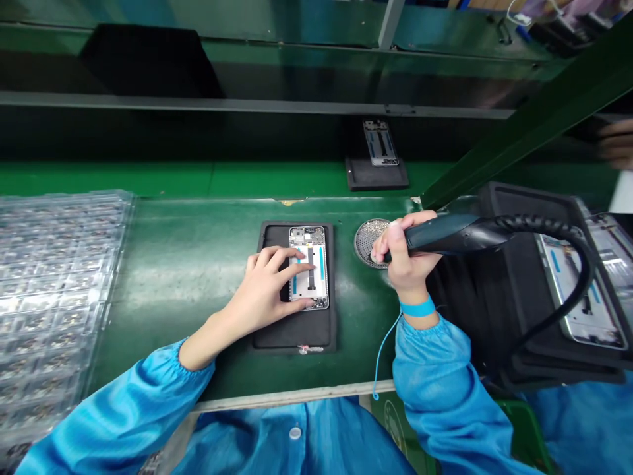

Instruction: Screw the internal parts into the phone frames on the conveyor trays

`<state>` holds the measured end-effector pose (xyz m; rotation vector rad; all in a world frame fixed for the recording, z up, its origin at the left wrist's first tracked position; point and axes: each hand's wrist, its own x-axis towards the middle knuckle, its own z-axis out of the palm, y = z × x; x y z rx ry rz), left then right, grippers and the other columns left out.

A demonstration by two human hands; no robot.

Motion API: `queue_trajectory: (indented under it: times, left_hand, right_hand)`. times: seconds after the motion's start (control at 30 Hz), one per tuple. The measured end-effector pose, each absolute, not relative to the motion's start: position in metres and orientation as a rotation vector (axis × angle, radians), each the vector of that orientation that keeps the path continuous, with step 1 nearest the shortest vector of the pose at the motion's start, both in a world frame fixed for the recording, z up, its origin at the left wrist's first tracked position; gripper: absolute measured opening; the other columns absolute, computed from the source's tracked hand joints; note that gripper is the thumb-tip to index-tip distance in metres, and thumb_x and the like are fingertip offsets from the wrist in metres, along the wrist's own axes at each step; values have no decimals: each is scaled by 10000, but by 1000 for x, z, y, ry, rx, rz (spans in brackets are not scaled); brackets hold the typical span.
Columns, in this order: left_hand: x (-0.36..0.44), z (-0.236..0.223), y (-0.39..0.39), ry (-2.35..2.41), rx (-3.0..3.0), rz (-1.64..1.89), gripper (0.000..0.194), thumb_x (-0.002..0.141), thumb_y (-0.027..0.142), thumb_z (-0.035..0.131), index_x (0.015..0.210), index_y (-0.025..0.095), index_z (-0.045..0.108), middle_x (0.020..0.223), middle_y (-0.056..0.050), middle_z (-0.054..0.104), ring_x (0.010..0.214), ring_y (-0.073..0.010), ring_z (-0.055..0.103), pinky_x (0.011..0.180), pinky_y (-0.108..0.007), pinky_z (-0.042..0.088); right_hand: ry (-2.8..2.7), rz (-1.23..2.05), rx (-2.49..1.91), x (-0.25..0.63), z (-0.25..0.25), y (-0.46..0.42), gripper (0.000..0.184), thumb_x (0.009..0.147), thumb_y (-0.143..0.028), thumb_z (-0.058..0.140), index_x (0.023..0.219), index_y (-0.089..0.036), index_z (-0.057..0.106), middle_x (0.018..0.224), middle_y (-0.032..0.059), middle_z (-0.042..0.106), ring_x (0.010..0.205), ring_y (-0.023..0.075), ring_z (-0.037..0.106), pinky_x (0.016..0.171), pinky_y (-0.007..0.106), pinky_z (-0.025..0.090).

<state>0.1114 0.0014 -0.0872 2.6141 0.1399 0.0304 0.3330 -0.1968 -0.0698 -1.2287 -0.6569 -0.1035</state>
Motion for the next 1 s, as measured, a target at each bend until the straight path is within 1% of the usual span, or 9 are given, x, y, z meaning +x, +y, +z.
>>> queue_trajectory:
  times: [0.13,0.23,0.3,0.43,0.53,0.67,0.8,0.87,1.0]
  left_hand:
    - [112,-84,0,156,2615,8,664,1039,583,985,1624,329,802,1701,-151,692,1560,-450,553,1303,-636,484]
    - [113,-79,-2,179,2609,-44,664,1039,561,993,1629,320,808,1719,-154,685,1580,-458,544,1318,-649,475]
    - [114,-76,-2,192,2598,-72,667,1038,544,996,1633,307,812,1727,-160,680,1590,-463,540,1332,-661,467]
    - [116,-72,-3,198,2559,-90,642,1048,483,978,1643,308,813,1735,-156,671,1601,-456,534,1341,-663,464]
    - [117,-72,-4,209,2533,-80,613,1031,438,991,1611,321,836,1731,-141,672,1603,-447,532,1342,-651,465]
    - [118,-73,-7,220,2514,-76,601,1003,422,1020,1573,322,857,1726,-129,672,1607,-441,529,1346,-638,462]
    - [119,-73,-8,211,2512,-60,617,1009,439,1013,1592,325,848,1723,-128,672,1615,-435,526,1357,-632,458]
    - [119,-74,-8,200,2516,-54,642,1011,449,1011,1617,329,836,1724,-129,672,1620,-434,526,1365,-635,450]
    - [118,-75,-8,175,2525,-45,641,1028,458,991,1632,321,826,1726,-134,670,1621,-430,527,1359,-629,448]
  right_hand:
    - [-663,-80,-1233,330,-70,-196,485,1073,-563,956,1028,-302,549,630,-132,568,416,123,504,450,275,540]
    - [-688,-60,-1236,329,-72,-195,517,1065,-595,963,1004,-305,540,628,-128,554,407,121,491,437,279,525]
    - [-709,-63,-1241,329,-72,-195,503,1063,-589,963,1006,-308,550,638,-123,551,409,125,496,422,286,512]
    - [-719,-88,-1234,326,-61,-197,457,1071,-536,958,1039,-308,563,661,-123,571,427,133,529,437,289,532]
    - [-696,-69,-1152,310,-43,-198,435,1090,-534,944,1055,-315,570,650,-130,583,397,130,496,429,286,540]
    - [-791,162,-983,273,-29,-192,380,1138,-532,902,1061,-305,608,657,-116,638,359,113,457,405,265,528]
    - [-847,424,-897,245,-38,-183,283,1154,-446,890,1114,-307,647,704,-106,673,395,118,528,434,268,577]
    - [-842,471,-893,239,-44,-181,260,1153,-422,893,1131,-308,660,719,-104,674,414,121,555,458,276,599]
    - [-831,464,-899,237,-50,-180,259,1144,-408,903,1135,-299,668,717,-97,672,423,122,559,458,265,583]
